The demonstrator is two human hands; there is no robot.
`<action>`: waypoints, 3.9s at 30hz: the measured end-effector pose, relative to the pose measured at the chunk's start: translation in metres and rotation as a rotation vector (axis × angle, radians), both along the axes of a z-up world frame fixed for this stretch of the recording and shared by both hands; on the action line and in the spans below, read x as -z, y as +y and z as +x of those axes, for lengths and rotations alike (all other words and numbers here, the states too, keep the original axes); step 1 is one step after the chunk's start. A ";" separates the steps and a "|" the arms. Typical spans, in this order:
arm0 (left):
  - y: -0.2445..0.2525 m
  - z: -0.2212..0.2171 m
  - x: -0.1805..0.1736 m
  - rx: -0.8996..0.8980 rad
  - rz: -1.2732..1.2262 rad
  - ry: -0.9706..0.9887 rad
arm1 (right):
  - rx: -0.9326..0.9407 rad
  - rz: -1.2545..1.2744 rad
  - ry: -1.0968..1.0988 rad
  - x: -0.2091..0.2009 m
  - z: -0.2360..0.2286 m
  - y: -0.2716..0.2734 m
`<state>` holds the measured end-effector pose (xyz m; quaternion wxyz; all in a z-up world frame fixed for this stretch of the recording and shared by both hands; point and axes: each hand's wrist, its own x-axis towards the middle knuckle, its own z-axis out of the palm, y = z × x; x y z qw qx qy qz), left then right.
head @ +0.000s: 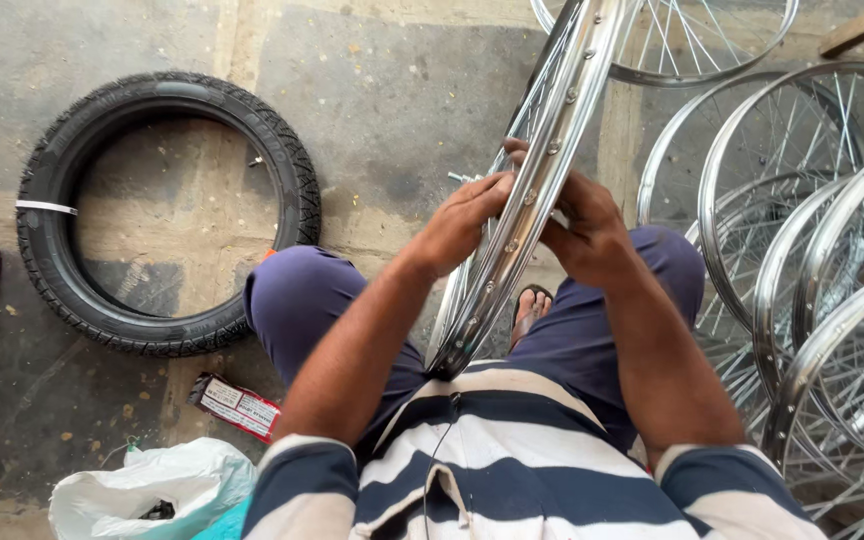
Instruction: The person sits on the floor and rubs a bicycle wheel rim with a small white block to polish it. They rotate the wheel to access different sections and continue the polishing motion along the rim's surface.
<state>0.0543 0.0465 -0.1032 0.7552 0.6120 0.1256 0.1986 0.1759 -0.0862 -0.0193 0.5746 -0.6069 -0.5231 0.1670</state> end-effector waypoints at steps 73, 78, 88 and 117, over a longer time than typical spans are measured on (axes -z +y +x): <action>-0.050 -0.057 -0.109 -0.179 0.540 0.049 | -0.410 0.210 0.971 0.049 0.026 0.014; -0.048 -0.059 -0.091 -0.174 0.437 -0.043 | -0.024 0.092 0.240 0.018 0.004 0.020; -0.027 -0.011 0.023 0.060 -0.384 -0.364 | 0.191 0.088 -0.335 -0.016 -0.015 0.007; -0.048 -0.073 -0.054 -0.094 0.387 -0.196 | 0.188 0.194 -0.085 0.022 0.002 0.006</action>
